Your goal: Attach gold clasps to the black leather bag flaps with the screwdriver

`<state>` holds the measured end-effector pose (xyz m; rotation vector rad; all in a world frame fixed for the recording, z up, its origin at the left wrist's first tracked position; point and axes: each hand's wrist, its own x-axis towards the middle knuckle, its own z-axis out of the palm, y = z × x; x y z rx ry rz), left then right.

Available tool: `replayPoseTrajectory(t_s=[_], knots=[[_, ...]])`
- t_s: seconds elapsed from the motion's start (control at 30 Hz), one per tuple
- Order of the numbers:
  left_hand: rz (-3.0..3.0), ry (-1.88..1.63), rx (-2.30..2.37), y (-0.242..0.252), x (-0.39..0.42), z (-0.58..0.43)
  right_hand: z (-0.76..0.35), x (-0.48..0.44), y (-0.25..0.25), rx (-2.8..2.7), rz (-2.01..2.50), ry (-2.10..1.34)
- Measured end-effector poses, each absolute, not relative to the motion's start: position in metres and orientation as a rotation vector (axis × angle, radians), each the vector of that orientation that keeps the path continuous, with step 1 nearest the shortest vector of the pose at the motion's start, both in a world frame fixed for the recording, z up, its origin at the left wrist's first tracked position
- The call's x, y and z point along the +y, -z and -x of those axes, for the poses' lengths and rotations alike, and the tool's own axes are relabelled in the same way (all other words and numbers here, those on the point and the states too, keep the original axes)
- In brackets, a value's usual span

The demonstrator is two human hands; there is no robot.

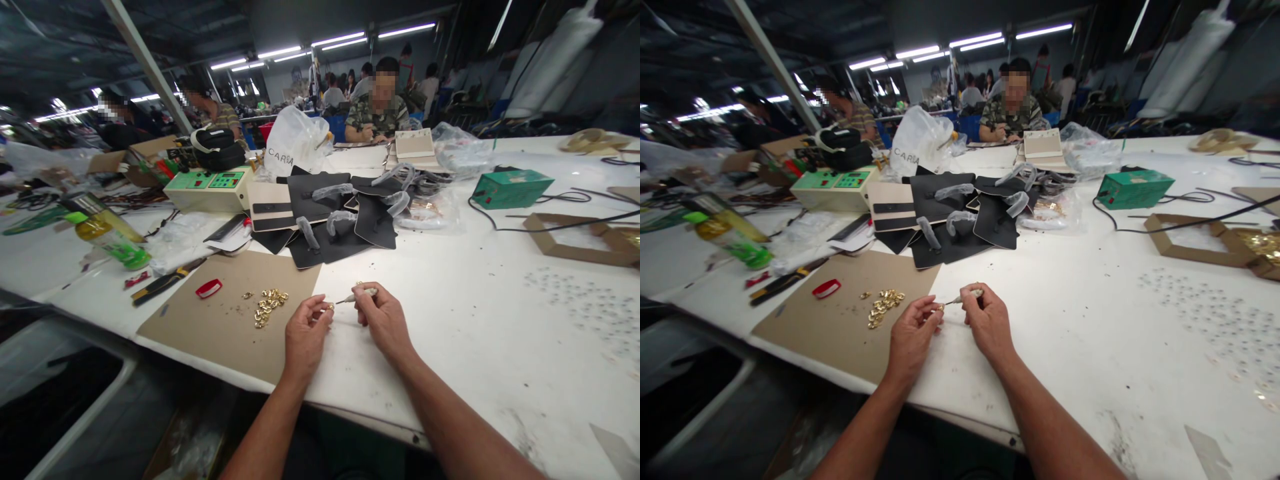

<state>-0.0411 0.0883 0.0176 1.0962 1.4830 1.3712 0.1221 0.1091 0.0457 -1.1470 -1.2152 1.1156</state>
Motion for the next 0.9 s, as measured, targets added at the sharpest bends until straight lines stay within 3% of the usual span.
replayPoseTrajectory(t_s=[0.37, 0.57, 0.9], knots=[[-1.087, -1.37, 1.481, -0.017, 0.089, 0.042, -0.12, 0.108, -0.045, -1.297, 1.167, -1.112], [-1.227, -1.354, 1.604, -0.018, 0.077, 0.041, -0.117, 0.105, -0.052, -1.4, 1.24, -0.935], [-1.447, -1.31, 1.748, -0.019, 0.066, 0.041, -0.119, 0.101, -0.039, -1.354, 1.058, -1.148]])
